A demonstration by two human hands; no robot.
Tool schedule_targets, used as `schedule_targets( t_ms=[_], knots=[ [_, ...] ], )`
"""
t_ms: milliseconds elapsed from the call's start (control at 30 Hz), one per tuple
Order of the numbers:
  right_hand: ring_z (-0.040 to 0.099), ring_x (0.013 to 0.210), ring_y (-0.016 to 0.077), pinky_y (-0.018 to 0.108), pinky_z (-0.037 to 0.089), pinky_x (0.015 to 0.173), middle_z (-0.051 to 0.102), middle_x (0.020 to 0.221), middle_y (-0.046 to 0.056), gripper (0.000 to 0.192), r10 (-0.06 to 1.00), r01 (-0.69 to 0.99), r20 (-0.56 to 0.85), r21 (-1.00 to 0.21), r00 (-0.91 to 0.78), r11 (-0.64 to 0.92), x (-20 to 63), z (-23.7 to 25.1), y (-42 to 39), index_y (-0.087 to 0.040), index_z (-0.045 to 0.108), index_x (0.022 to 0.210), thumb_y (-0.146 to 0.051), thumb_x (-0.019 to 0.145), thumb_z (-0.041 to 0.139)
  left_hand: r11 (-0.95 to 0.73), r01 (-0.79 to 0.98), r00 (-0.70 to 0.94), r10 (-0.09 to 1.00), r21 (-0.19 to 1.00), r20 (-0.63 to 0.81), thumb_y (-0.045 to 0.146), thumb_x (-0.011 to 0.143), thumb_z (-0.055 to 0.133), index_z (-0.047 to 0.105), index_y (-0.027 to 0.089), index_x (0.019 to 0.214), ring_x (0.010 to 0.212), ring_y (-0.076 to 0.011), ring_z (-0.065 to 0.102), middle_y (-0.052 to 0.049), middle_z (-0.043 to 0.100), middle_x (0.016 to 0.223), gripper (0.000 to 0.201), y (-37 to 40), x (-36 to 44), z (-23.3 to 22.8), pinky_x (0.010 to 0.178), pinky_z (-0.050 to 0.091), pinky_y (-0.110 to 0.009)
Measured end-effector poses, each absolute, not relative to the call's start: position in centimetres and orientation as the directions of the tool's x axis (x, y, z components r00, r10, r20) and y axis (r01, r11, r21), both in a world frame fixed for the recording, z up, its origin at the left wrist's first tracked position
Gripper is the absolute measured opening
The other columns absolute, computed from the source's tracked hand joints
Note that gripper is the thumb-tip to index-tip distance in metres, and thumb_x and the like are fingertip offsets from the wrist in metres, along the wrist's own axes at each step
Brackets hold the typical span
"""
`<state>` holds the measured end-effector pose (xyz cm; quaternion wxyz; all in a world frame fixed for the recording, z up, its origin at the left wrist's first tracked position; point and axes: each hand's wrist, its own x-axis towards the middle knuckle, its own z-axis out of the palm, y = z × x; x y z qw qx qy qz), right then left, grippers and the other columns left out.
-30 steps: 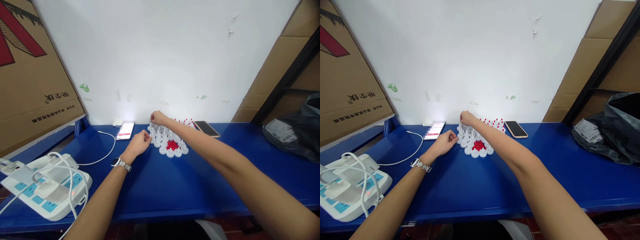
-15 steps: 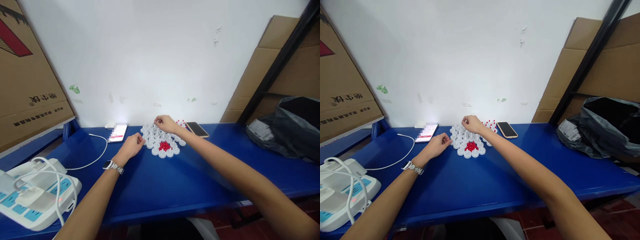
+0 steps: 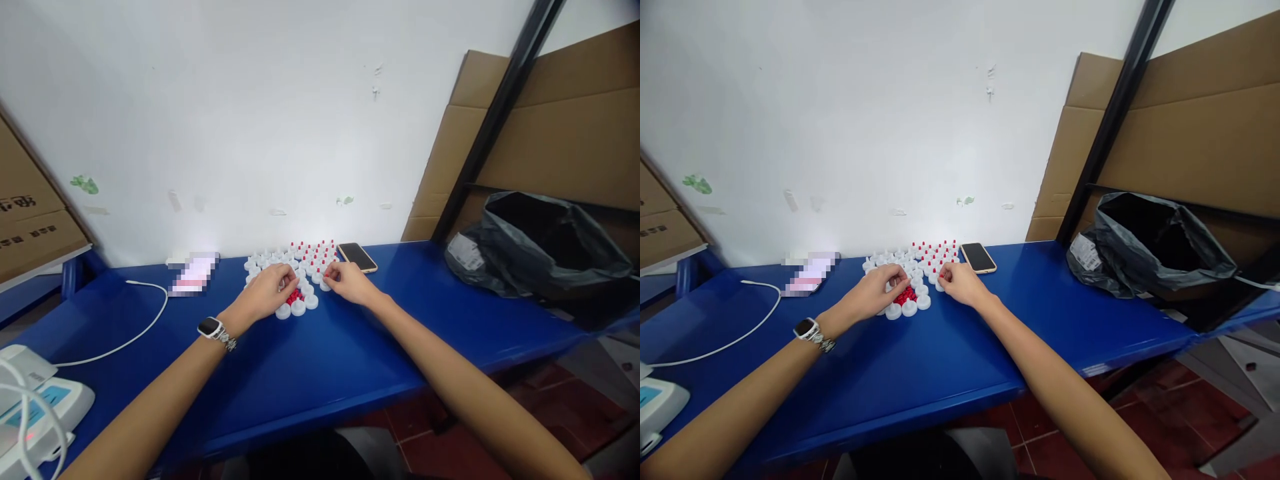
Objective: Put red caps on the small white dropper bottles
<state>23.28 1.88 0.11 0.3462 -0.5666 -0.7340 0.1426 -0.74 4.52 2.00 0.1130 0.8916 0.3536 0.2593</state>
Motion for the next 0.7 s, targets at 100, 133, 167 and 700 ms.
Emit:
schedule_targets(
  t_ms=[100, 133, 167, 700],
  knots=[
    [0.06, 0.064, 0.0142, 0.027, 0.044, 0.064, 0.069, 0.072, 0.004, 0.008, 0.926, 0.553, 0.373, -0.759, -0.065, 0.344, 22.4, 0.7, 1.7, -0.016, 0.063, 0.079, -0.024, 0.081, 0.062, -0.778, 0.504, 0.634, 0.628, 0.375, 0.452, 0.039, 0.093, 0.051, 0.06, 0.02, 0.101, 0.09, -0.0227, 0.06, -0.008, 0.063, 0.101, 0.023, 4.4, 0.5, 2.1, 0.079, 0.049, -0.037],
    [0.06, 0.064, 0.0144, 0.028, 0.045, 0.064, 0.069, 0.073, 0.005, 0.011, 0.928, 0.46, 0.368, -0.816, -0.057, 0.351, 22.0, 1.0, 1.6, -0.016, 0.061, 0.08, -0.027, 0.081, 0.062, -0.795, 0.476, 0.631, 0.606, 0.376, 0.484, 0.041, 0.093, 0.053, 0.058, 0.02, 0.108, 0.094, -0.0231, 0.06, -0.009, 0.062, 0.108, 0.026, 4.3, 0.7, 2.1, 0.081, 0.049, -0.038],
    [0.06, 0.064, 0.0144, 0.028, 0.046, 0.065, 0.069, 0.073, 0.005, 0.015, 0.932, 0.36, 0.358, -0.863, -0.063, 0.355, 21.5, 1.3, 1.5, -0.016, 0.06, 0.082, -0.031, 0.082, 0.063, -0.808, 0.45, 0.624, 0.589, 0.38, 0.514, 0.042, 0.093, 0.054, 0.056, 0.021, 0.115, 0.098, -0.0233, 0.06, -0.009, 0.06, 0.114, 0.031, 4.2, 0.8, 2.1, 0.083, 0.05, -0.038],
    [0.04, 0.059, 0.0123, 0.028, 0.029, 0.058, 0.041, 0.059, -0.003, 0.043, 0.847, 0.44, 0.529, -0.747, -0.061, 0.498, 13.6, 2.1, 2.6, -0.021, 0.04, 0.066, -0.046, 0.1, 0.031, -0.72, 0.342, 0.454, 0.69, 0.604, 0.564, 0.043, 0.094, 0.056, 0.054, 0.02, 0.114, 0.067, -0.0121, 0.051, 0.003, 0.053, 0.072, 0.031, 3.7, -2.6, 2.6, 0.064, 0.042, -0.024]
  ],
)
